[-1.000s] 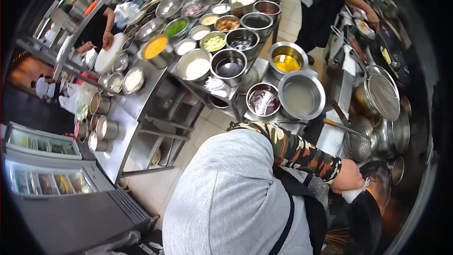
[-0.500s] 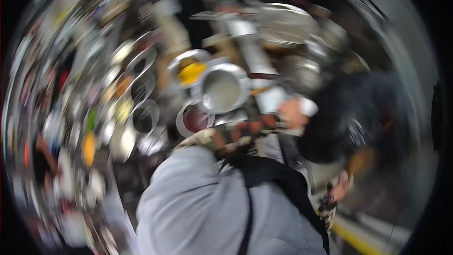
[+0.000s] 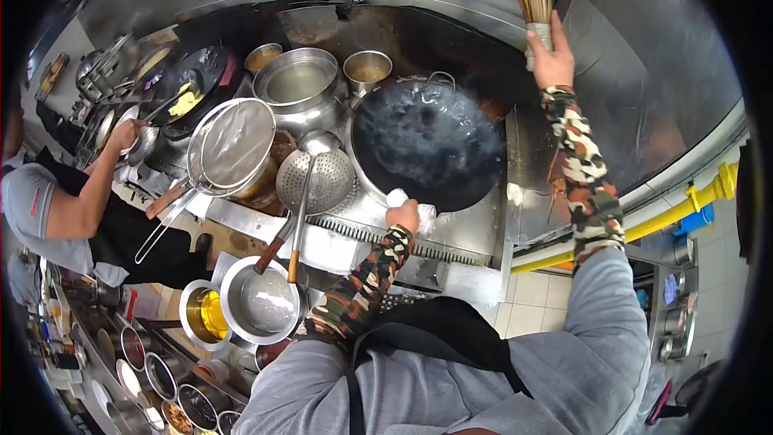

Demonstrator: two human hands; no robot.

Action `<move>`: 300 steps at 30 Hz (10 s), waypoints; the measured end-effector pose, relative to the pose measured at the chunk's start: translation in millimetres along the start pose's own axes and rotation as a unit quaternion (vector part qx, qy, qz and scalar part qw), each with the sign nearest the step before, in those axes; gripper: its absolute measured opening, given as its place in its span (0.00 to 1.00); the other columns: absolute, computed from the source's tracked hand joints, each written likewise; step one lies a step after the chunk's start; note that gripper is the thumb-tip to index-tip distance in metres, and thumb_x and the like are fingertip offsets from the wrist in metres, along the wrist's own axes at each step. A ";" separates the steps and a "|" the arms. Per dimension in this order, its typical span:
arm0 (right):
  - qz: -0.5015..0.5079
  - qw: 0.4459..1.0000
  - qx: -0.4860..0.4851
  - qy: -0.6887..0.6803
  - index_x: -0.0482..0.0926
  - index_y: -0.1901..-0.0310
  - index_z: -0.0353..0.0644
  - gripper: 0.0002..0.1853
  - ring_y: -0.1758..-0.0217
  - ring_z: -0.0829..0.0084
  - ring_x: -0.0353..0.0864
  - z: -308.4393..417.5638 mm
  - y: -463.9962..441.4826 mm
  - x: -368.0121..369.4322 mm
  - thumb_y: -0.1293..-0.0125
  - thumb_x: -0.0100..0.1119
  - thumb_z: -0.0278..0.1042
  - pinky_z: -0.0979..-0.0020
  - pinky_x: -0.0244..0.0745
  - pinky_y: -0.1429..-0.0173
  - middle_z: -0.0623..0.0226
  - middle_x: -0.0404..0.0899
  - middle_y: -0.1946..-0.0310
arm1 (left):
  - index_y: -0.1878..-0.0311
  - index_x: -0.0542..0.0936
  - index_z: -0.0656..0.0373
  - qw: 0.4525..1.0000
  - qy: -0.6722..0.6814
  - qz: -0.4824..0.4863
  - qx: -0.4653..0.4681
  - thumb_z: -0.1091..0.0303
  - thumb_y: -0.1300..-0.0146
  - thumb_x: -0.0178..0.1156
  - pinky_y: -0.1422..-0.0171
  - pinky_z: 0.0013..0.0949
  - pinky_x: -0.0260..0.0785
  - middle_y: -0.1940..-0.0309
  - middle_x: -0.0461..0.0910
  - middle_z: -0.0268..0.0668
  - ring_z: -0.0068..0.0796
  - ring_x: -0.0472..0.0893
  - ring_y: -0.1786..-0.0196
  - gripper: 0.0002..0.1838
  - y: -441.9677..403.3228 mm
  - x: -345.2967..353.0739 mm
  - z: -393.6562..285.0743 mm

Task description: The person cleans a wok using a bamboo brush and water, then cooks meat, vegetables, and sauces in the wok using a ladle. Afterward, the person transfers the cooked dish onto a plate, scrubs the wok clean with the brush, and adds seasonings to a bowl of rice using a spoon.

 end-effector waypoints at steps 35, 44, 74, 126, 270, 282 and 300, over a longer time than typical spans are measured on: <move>0.158 0.896 0.273 0.313 0.83 0.58 0.46 0.15 0.56 0.53 0.84 -174.3 184.4 103.7 0.40 0.56 0.45 0.55 0.79 0.53 0.51 0.83 0.65 | 0.62 0.84 0.66 0.909 -0.317 0.081 0.258 0.53 0.52 0.71 0.57 0.36 0.75 0.67 0.85 0.43 0.35 0.85 0.64 0.23 -50.7 -147.6 -10.2; 0.673 0.718 0.038 0.173 0.78 0.43 0.53 0.27 0.47 0.56 0.80 -106.4 254.9 98.5 0.45 0.60 0.52 0.62 0.73 0.40 0.57 0.82 0.51 | 0.35 0.59 0.73 0.831 -0.527 0.021 0.176 0.44 0.61 0.76 0.47 0.45 0.72 0.52 0.78 0.59 0.55 0.80 0.52 0.57 -47.4 -187.4 1.9; 0.574 0.759 -0.120 0.284 0.49 0.28 0.41 0.51 0.30 0.43 0.57 -39.0 445.7 -65.8 0.50 0.70 0.40 0.55 0.61 0.30 0.40 0.51 0.31 | 0.43 0.75 0.62 0.947 -0.244 -0.206 0.020 0.52 0.46 0.65 0.46 0.38 0.73 0.57 0.83 0.44 0.42 0.82 0.52 0.31 405.9 -291.8 294.0; 0.626 0.427 -0.456 -0.468 0.81 0.59 0.36 0.14 0.63 0.54 0.82 821.7 888.6 90.1 0.36 0.58 0.40 0.62 0.76 0.58 0.54 0.82 0.69 | 0.37 0.62 0.74 0.470 -0.230 -0.812 -0.259 0.61 0.48 0.58 0.31 0.55 0.52 0.39 0.62 0.64 0.64 0.62 0.36 0.37 740.7 -537.8 476.8; 0.862 0.314 0.175 -0.356 0.78 0.58 0.31 0.10 0.76 0.72 0.80 725.4 924.2 85.8 0.33 0.56 0.31 0.70 0.81 0.70 0.61 0.81 0.72 | 0.52 0.76 0.69 0.640 0.461 -0.601 0.125 0.73 0.33 0.53 0.51 0.29 0.76 0.57 0.81 0.41 0.27 0.82 0.57 0.10 709.2 -605.9 301.3; 0.876 0.184 0.096 -0.434 0.78 0.57 0.31 0.10 0.78 0.75 0.79 788.0 797.9 -28.4 0.33 0.56 0.30 0.74 0.78 0.72 0.63 0.80 0.74 | 0.53 0.78 0.67 0.660 0.459 -0.578 0.140 0.70 0.32 0.53 0.61 0.23 0.75 0.63 0.82 0.36 0.21 0.81 0.65 0.11 691.2 -637.4 286.8; 0.858 0.269 -0.101 -0.425 0.76 0.57 0.30 0.09 0.75 0.77 0.80 718.4 851.3 -48.4 0.31 0.52 0.27 0.79 0.77 0.70 0.63 0.81 0.72 | 0.65 0.78 0.64 0.542 0.458 -0.699 0.091 0.70 0.34 0.56 0.67 0.22 0.71 0.71 0.80 0.32 0.17 0.77 0.72 0.07 772.7 -556.8 345.4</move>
Point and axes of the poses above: each hand's wrist, its own y-axis away from the middle knuckle, its own x-axis out of the palm, z = x × y, the point moved 6 cm from there along -y, towards the middle knuckle
